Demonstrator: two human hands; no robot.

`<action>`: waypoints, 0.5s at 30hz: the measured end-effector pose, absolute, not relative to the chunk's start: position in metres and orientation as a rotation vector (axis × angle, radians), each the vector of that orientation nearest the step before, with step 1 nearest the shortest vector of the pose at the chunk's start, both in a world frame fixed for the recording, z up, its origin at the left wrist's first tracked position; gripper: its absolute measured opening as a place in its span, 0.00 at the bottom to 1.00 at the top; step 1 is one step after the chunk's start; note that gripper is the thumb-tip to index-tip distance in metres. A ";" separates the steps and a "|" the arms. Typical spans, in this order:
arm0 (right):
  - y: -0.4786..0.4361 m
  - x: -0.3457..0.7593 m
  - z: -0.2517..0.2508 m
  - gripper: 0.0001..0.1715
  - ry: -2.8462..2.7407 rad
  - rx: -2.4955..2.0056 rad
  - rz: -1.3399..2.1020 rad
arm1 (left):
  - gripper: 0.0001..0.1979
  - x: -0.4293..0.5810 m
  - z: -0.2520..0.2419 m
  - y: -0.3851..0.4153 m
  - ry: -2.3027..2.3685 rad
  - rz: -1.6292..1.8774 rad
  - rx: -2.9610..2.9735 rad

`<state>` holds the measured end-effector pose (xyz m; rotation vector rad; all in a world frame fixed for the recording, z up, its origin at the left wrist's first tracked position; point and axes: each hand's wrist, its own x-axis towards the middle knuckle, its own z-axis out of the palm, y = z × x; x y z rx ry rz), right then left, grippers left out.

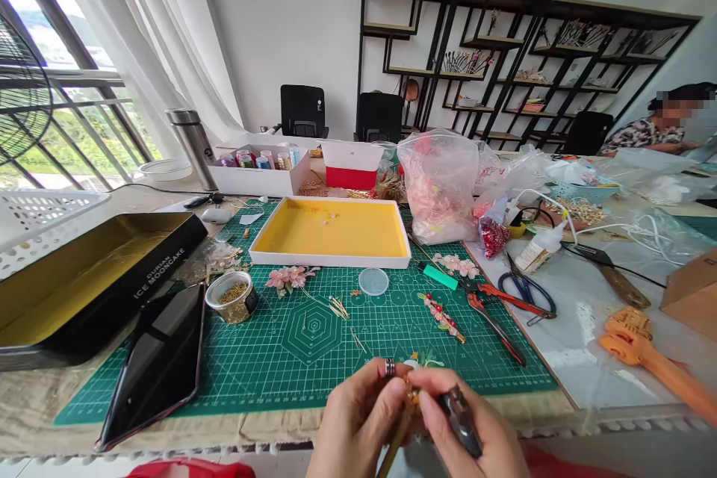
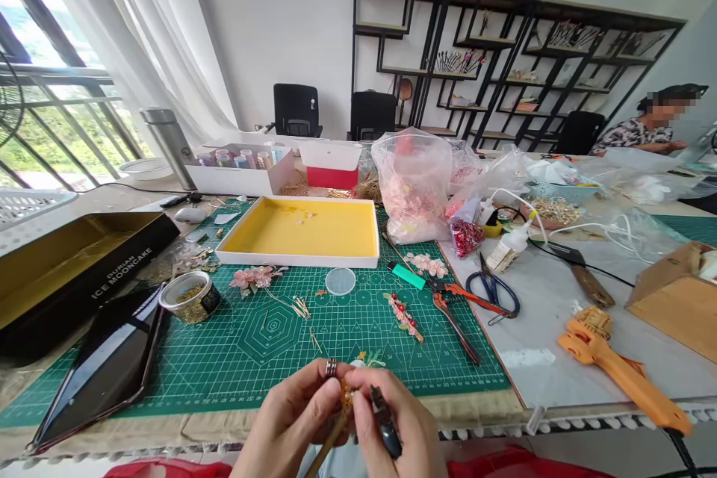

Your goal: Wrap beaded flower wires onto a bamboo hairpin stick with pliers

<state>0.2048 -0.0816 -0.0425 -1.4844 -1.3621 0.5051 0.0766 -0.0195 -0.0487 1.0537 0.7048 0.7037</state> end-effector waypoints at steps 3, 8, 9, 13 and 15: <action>-0.081 0.213 -0.033 0.12 -1.417 -1.572 0.593 | 0.14 0.077 -0.045 -0.025 0.763 0.723 1.281; -0.074 0.217 -0.030 0.11 -1.444 -1.670 0.651 | 0.05 0.082 -0.047 -0.030 0.929 0.797 1.591; -0.072 0.218 -0.031 0.12 -1.438 -1.678 0.632 | 0.04 0.083 -0.049 -0.031 0.946 0.800 1.614; -0.071 0.223 -0.038 0.11 -1.417 -1.668 0.655 | 0.07 0.082 -0.053 -0.030 0.944 0.793 1.594; -0.070 0.226 -0.039 0.08 -1.421 -1.673 0.674 | 0.09 0.081 -0.053 -0.029 0.926 0.781 1.515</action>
